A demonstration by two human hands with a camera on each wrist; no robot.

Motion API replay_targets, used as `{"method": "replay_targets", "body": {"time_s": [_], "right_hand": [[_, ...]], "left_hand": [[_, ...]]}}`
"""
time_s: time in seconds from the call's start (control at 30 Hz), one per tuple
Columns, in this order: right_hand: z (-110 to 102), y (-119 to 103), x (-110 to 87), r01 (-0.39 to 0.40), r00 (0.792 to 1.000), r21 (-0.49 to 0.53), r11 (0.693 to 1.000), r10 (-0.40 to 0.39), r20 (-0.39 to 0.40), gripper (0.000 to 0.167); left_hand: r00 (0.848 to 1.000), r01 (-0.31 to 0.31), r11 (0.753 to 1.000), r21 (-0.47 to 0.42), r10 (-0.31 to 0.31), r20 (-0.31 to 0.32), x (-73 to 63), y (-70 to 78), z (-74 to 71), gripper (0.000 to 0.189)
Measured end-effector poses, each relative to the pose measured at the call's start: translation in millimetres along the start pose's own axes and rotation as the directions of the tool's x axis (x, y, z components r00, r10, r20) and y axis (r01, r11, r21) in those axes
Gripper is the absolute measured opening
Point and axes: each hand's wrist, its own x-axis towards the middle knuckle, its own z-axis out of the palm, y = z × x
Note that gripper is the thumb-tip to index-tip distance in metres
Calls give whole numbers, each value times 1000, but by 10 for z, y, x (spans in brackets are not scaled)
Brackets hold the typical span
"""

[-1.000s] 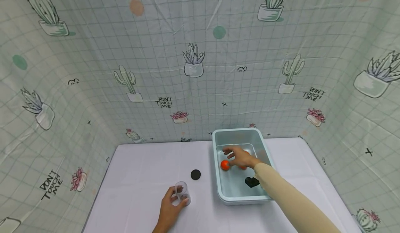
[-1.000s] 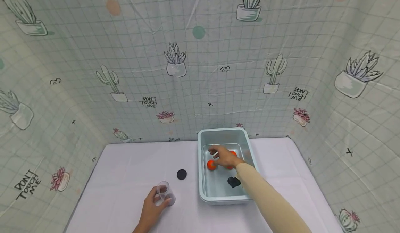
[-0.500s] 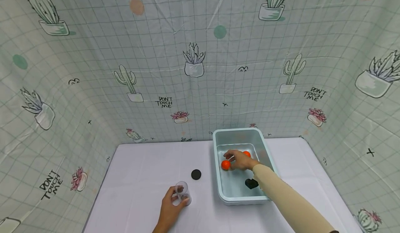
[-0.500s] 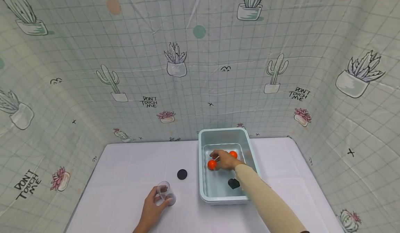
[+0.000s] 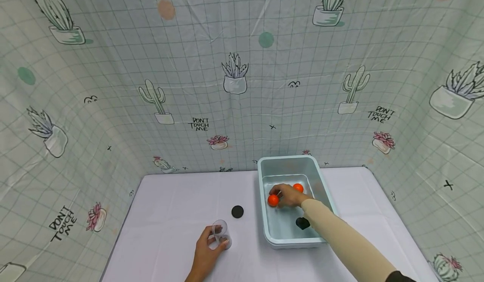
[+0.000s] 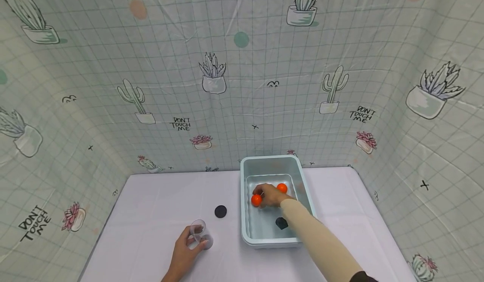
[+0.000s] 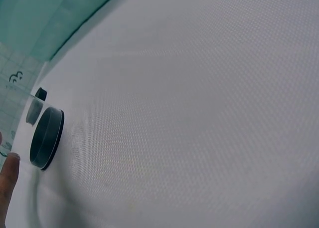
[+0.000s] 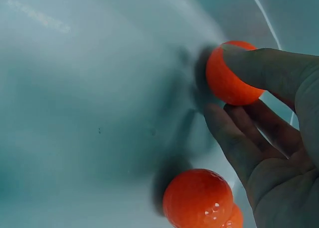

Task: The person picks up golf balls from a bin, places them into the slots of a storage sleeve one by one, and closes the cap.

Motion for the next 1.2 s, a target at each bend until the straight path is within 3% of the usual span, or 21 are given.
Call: {"method": "replay_targets", "body": {"time_s": [0.17, 0.33, 0.7, 0.87, 1.03, 1.2], "right_hand": [[48, -10, 39, 27, 1000, -46, 999, -27, -11, 39], [76, -28, 57, -1, 1000, -52, 999, 1, -13, 35], [52, -43, 66, 12, 1000, -65, 998, -13, -12, 31], [-27, -42, 33, 20, 999, -55, 998, -22, -47, 33], [-120, -115, -12, 78, 993, -79, 994, -85, -87, 33], [-201, -270, -114, 47, 986, -55, 997, -55, -155, 32]], "left_hand": [[1000, -7, 1000, 0, 7, 2, 4, 1, -4, 48], [1000, -11, 1000, -2, 11, 8, 11, -7, 6, 48], [999, 37, 999, -12, -36, 22, 25, 0, -6, 48], [999, 37, 999, -19, -37, 22, 23, 5, -2, 48], [1000, 24, 1000, -9, -24, 17, 20, -1, 1, 48], [999, 23, 1000, -12, -23, 24, 14, -18, 5, 48]]}}
